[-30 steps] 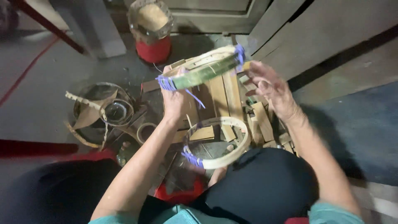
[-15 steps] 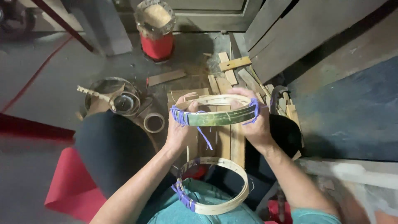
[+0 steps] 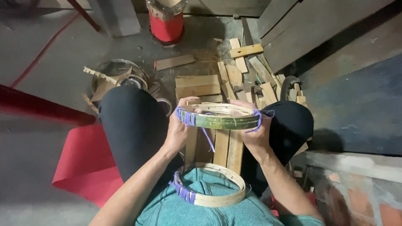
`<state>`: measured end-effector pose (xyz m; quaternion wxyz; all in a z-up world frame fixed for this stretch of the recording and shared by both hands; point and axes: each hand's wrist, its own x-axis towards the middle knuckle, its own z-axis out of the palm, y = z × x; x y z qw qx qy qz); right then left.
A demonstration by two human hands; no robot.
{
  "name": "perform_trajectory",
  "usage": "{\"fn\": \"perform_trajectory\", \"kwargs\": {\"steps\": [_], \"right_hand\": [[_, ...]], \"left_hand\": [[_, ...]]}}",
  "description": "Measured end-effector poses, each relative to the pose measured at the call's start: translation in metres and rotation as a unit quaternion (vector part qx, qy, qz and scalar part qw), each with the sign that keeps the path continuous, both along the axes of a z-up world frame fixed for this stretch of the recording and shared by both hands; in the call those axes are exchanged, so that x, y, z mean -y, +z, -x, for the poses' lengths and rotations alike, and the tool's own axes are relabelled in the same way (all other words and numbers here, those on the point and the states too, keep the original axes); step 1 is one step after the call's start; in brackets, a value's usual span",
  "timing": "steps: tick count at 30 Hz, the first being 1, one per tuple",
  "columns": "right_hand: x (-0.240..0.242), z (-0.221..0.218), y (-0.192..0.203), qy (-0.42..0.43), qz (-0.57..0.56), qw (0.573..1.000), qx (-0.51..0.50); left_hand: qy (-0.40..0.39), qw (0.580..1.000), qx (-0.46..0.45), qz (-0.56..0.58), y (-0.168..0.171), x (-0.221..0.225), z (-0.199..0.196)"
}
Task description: The person is shaping and assembling wooden pieces to create a circular frame, using a hammer and binding materials.
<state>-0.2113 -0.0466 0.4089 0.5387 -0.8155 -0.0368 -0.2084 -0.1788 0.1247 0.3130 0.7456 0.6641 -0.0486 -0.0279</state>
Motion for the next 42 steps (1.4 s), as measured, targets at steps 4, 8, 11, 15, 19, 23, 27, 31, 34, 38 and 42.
{"fn": "perform_trajectory", "kwargs": {"steps": [4, 8, 11, 15, 19, 23, 27, 31, 34, 38, 42], "right_hand": [[0.005, 0.008, -0.018, -0.011, -0.052, 0.998, -0.014], [0.008, 0.009, -0.03, -0.004, -0.099, 0.995, -0.001], [0.018, 0.007, -0.042, -0.018, -0.055, 0.998, 0.008], [0.033, 0.006, -0.058, -0.042, -0.014, 0.999, -0.009], [0.047, 0.005, -0.081, -0.047, 0.013, 0.999, -0.022], [0.055, 0.002, -0.07, -0.03, -0.001, 0.999, -0.037], [0.059, -0.012, -0.019, 0.0, -0.173, 0.98, -0.094], [0.125, -0.07, -0.011, 0.088, -0.124, 0.986, -0.074], [0.12, -0.093, 0.026, 0.2, -0.073, 0.963, -0.163], [0.09, -0.103, 0.057, 0.291, 0.092, 0.924, -0.23], [0.08, -0.119, 0.037, 0.315, 0.206, 0.892, -0.248]], "left_hand": [[0.01, 0.999, 0.013, -0.033, -0.004, 0.005, 0.001], [0.0, 0.997, 0.07, -0.043, -0.02, 0.008, -0.003], [-0.01, 0.996, 0.086, -0.028, -0.028, 0.012, -0.005], [-0.011, 0.996, 0.09, -0.02, -0.033, 0.02, -0.009], [0.022, 0.999, 0.003, -0.039, 0.001, 0.027, -0.013], [0.015, 0.992, -0.059, -0.109, -0.004, 0.026, -0.022], [0.017, 0.994, 0.044, -0.096, -0.002, 0.029, -0.042], [-0.071, 0.985, 0.143, -0.061, 0.027, 0.043, -0.079], [-0.143, 0.973, 0.136, -0.119, 0.043, 0.056, -0.095], [-0.198, 0.955, 0.154, -0.157, 0.049, 0.069, -0.103], [-0.252, 0.956, 0.087, -0.124, 0.063, 0.066, -0.097]]}}
